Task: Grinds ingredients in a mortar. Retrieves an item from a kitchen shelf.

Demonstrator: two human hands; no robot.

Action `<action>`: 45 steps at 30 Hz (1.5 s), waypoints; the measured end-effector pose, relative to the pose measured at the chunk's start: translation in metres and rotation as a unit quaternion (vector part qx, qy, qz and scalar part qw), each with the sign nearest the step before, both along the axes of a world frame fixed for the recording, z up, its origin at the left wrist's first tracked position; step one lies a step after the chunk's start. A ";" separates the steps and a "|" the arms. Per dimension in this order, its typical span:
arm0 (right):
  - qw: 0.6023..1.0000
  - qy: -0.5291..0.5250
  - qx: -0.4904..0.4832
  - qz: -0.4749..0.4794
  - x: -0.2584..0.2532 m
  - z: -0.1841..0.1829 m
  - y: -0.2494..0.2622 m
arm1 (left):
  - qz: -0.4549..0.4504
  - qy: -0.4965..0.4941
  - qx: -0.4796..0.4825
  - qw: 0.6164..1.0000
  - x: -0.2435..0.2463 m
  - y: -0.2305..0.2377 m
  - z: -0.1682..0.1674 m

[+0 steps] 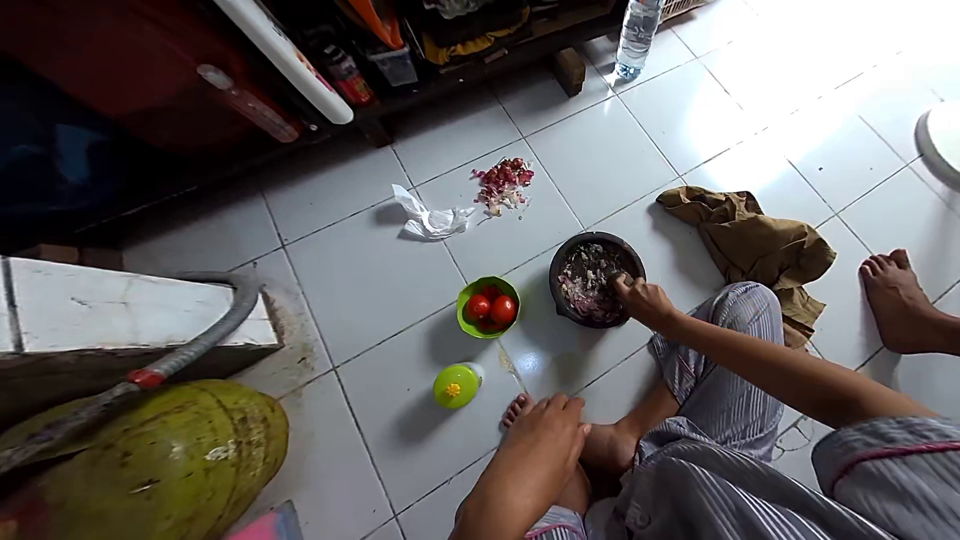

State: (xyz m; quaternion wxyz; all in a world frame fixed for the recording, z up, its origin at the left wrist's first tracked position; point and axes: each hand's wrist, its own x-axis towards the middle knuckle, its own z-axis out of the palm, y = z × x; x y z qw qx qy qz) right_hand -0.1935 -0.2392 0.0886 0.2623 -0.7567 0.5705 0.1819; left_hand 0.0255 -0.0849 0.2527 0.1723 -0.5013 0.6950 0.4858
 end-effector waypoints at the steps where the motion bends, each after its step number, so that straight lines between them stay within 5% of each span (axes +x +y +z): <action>1: 1.000 -0.012 -0.004 -0.020 0.001 -0.002 -0.011 | 0.002 -0.008 -0.010 1.000 -0.002 -0.001 0.001; 4: 0.997 -0.034 -0.003 -0.066 0.012 -0.003 -0.040 | -0.006 -0.012 -0.011 1.000 -0.006 -0.002 0.004; 8: 0.996 -0.030 0.028 -0.081 0.016 0.000 0.006 | -0.011 0.030 0.016 0.999 0.002 0.004 -0.002; 16: 0.985 -0.085 0.010 -0.148 0.034 -0.006 -0.009 | -0.031 0.028 -0.003 0.999 -0.008 0.004 0.000; 23: 0.973 -0.164 0.005 -0.161 -0.001 -0.029 -0.020 | -0.051 -0.012 0.047 0.998 -0.012 0.008 -0.004; 26: 0.977 -0.161 0.028 -0.140 -0.002 0.005 0.015 | -0.047 0.029 0.029 0.998 -0.007 0.011 -0.006; 29: 0.990 -0.117 0.013 -0.073 0.014 0.001 0.049 | -0.058 -0.006 0.050 0.997 -0.011 0.008 -0.006; 32: 0.986 -0.133 -0.038 -0.090 0.027 -0.024 0.018 | -0.050 -0.017 0.023 0.998 -0.015 0.006 -0.003; 35: 0.984 -0.122 0.021 -0.132 0.033 -0.015 -0.033 | -0.047 -0.005 0.035 0.998 -0.012 0.008 -0.004; 41: 0.988 -0.111 0.008 -0.103 0.057 -0.005 0.039 | -0.021 -0.003 0.041 0.999 -0.006 0.006 -0.010; 45: 0.982 -0.132 -0.017 -0.135 0.036 -0.025 -0.005 | -0.026 -0.028 0.024 0.999 -0.008 0.004 -0.007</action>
